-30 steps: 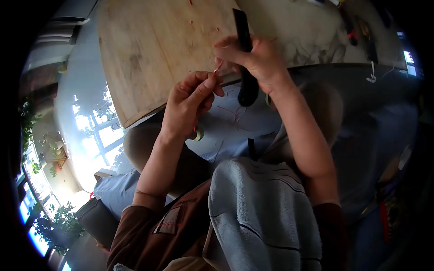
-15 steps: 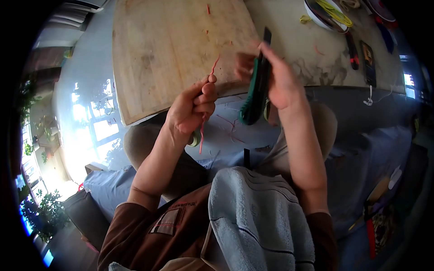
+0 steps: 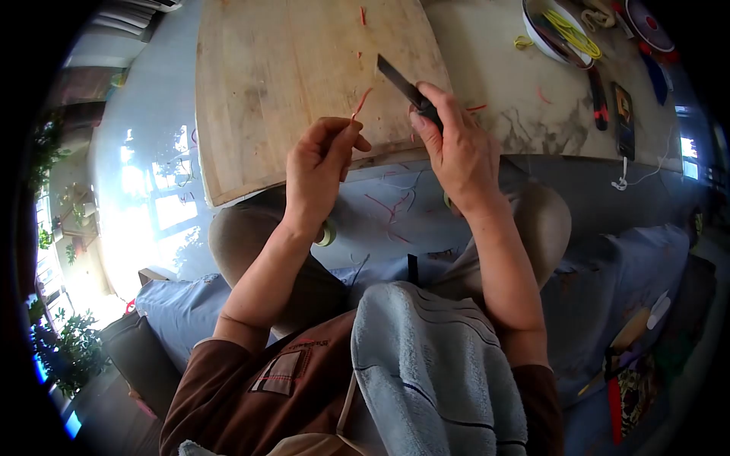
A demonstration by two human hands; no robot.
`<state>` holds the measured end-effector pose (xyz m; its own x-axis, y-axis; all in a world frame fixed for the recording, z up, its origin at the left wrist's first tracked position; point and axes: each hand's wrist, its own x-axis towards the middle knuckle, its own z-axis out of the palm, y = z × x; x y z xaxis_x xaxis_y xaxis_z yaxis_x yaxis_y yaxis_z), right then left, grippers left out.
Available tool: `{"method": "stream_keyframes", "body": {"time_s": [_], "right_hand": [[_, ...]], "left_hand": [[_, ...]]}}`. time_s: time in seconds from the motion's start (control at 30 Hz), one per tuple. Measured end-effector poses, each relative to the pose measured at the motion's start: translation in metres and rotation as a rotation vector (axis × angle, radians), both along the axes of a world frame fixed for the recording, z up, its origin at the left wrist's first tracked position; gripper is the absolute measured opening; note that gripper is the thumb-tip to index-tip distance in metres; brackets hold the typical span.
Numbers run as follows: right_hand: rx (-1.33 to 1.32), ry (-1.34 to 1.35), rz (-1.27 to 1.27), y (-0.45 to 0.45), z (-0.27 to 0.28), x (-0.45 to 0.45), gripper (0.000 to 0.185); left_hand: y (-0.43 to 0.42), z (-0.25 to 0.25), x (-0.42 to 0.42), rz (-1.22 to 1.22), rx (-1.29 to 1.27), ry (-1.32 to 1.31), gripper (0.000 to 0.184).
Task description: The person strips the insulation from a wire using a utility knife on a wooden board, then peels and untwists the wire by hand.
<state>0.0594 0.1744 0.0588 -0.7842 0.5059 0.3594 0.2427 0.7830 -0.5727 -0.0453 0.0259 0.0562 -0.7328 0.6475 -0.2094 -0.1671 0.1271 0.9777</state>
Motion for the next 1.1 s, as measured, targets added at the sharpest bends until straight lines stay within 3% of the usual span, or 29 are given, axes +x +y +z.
{"method": "stream_keyframes", "body": {"time_s": [0.17,0.33,0.63,0.9,1.1], "right_hand": [[0.134,0.021,0.029,0.015,-0.004,0.005,0.025],[0.041,0.004,0.007,0.015,-0.006,0.010,0.023],[0.160,-0.026,0.030,0.016,-0.014,0.014,0.019],[0.183,-0.106,0.029,0.013,-0.010,0.020,0.019],[0.103,0.005,-0.058,0.021,-0.014,0.023,0.015]], "left_hand": [[-0.001,-0.005,0.009,-0.023,0.069,-0.058,0.011],[0.000,-0.005,0.017,-0.077,0.000,-0.082,0.011],[-0.012,-0.028,0.051,-0.036,0.179,-0.809,0.019],[-0.004,-0.054,0.050,0.045,0.246,-0.798,0.019],[-0.003,-0.027,0.057,0.036,0.288,-0.616,0.014]]}}
